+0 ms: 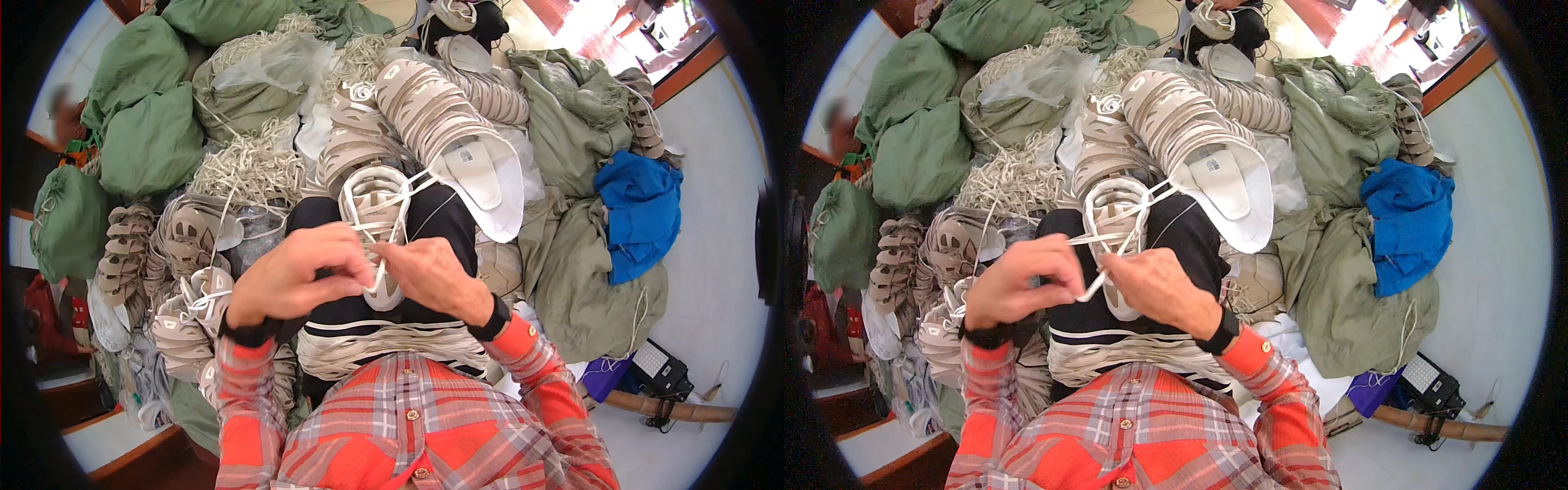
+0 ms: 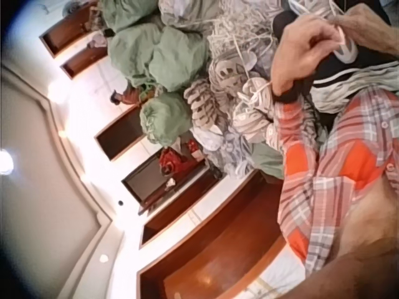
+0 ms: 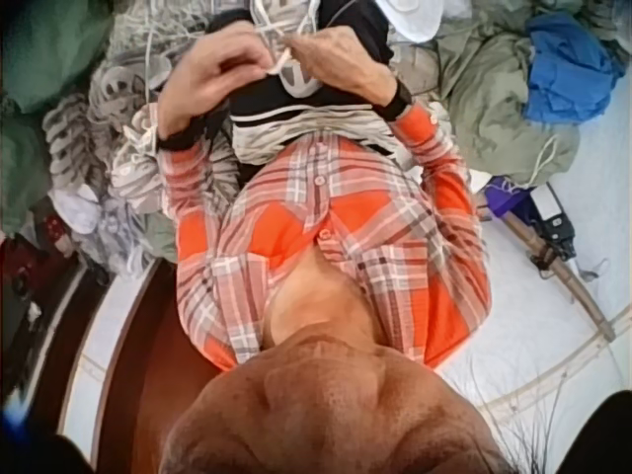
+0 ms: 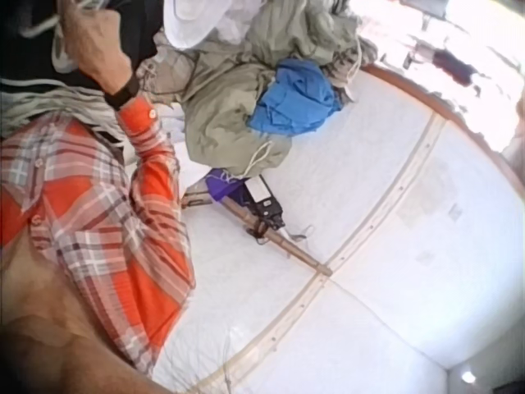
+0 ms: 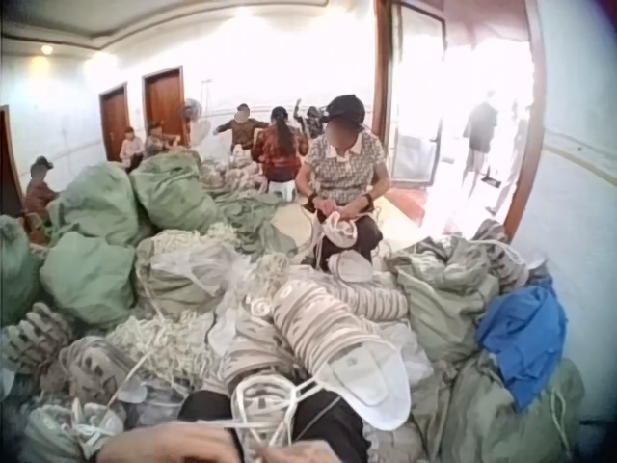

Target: Thread laces through shoe eyelets and tie them.

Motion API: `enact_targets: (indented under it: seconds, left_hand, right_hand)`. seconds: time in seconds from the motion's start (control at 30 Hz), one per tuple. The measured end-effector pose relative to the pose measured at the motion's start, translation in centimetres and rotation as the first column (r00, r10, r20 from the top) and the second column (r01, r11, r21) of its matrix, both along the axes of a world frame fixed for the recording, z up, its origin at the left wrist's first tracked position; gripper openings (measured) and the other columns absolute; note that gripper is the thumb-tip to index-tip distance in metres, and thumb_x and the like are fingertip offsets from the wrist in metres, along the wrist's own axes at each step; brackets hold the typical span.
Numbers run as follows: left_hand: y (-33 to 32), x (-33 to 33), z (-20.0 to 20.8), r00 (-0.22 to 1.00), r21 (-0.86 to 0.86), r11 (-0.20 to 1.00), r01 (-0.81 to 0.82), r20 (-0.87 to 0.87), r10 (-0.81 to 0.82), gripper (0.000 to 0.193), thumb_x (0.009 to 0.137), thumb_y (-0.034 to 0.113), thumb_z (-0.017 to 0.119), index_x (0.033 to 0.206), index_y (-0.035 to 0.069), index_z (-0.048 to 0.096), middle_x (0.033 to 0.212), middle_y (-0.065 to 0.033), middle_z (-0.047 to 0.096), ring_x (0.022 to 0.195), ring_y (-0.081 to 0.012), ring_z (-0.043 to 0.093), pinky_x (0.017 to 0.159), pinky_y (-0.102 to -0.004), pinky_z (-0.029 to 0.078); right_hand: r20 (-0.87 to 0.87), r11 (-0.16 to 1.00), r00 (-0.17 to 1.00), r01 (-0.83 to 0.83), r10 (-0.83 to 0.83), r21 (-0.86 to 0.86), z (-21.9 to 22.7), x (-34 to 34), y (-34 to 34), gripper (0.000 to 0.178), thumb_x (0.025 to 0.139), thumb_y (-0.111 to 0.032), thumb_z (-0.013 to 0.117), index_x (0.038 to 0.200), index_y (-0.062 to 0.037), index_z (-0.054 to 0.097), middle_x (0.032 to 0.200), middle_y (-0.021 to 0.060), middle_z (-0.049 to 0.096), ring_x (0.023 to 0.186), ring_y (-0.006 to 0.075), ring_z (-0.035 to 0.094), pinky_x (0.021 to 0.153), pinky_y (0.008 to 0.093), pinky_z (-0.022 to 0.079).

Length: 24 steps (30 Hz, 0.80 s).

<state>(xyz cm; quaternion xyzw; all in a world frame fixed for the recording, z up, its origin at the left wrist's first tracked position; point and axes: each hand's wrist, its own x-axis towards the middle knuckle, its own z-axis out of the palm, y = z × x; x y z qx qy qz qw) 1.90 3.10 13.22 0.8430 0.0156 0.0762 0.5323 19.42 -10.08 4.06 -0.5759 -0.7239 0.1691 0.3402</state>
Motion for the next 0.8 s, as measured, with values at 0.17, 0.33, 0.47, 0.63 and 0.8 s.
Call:
enact_targets:
  seconds: [0.17, 0.33, 0.47, 0.63, 0.8]
  left_hand:
    - [3.2, 7.3, -10.2, 0.93, 0.337, 0.872, -0.356, 0.034, 0.367, 0.022, 0.083, 0.019, 0.064, 0.096, 0.002, 0.063, 0.083, -0.0103, 0.056, 0.075, -0.0231, 0.058, 0.069, -0.0336, 0.047]
    - [2.1, 11.2, -12.7, 0.906, 0.735, 0.6, -0.316, 0.047, 0.42, 0.021, 0.084, 0.021, 0.06, 0.076, 0.002, 0.059, 0.08, -0.0136, 0.054, 0.078, -0.0349, 0.058, 0.065, -0.0444, 0.046]
    - [3.4, 10.3, -12.2, 0.83, 0.268, 0.786, -0.557, 0.217, 0.514, 0.017, 0.09, 0.016, 0.055, 0.081, 0.002, 0.061, 0.077, -0.0104, 0.057, 0.07, -0.0237, 0.059, 0.062, -0.0359, 0.046]
    - [0.5, 6.2, -5.9, 0.822, -0.213, 0.819, -0.533, 0.097, 0.56, 0.023, 0.099, 0.019, 0.048, 0.09, 0.0, 0.057, 0.073, 0.0018, 0.054, 0.069, -0.0057, 0.047, 0.063, -0.0229, 0.041]
    - [-2.1, 4.9, -3.9, 0.756, -0.336, 0.749, -0.572, 0.14, 0.64, 0.02, 0.096, 0.017, 0.054, 0.097, -0.001, 0.061, 0.08, -0.0014, 0.063, 0.073, -0.0072, 0.055, 0.068, -0.0219, 0.044]
  right_hand:
    - [0.164, 0.994, 0.985, -0.065, 0.049, 0.09, 1.0, -1.0, -1.0, 0.02, 0.074, -0.01, 0.059, 0.091, -0.0028, 0.054, 0.065, 0.0082, 0.057, 0.065, 0.0257, 0.063, 0.058, 0.0369, 0.048]
    - [0.277, 0.997, 0.96, -0.052, 0.033, 0.062, 1.2, -1.2, -1.3, 0.027, 0.074, -0.011, 0.062, 0.099, -0.0045, 0.057, 0.065, 0.005, 0.054, 0.063, 0.0233, 0.06, 0.057, 0.0345, 0.047]
    - [0.022, 0.981, 0.991, 0.126, -0.13, 0.151, 3.5, 0.5, 0.8, 0.014, 0.08, -0.008, 0.063, 0.094, -0.0087, 0.064, 0.073, 0.008, 0.054, 0.069, 0.0255, 0.059, 0.063, 0.0357, 0.049]
    - [-0.221, 0.942, 0.947, 0.276, -0.232, 0.193, 6.4, 3.8, 3.9, 0.009, 0.084, -0.011, 0.067, 0.089, -0.0044, 0.07, 0.076, 0.0098, 0.059, 0.067, 0.02, 0.06, 0.059, 0.0283, 0.048]
    - [-0.404, 0.982, 0.896, 0.185, -0.187, -0.043, 8.0, 3.4, 4.2, 0.015, 0.088, -0.014, 0.065, 0.09, 0.0005, 0.068, 0.072, 0.0042, 0.063, 0.056, 0.0074, 0.059, 0.049, 0.021, 0.047]
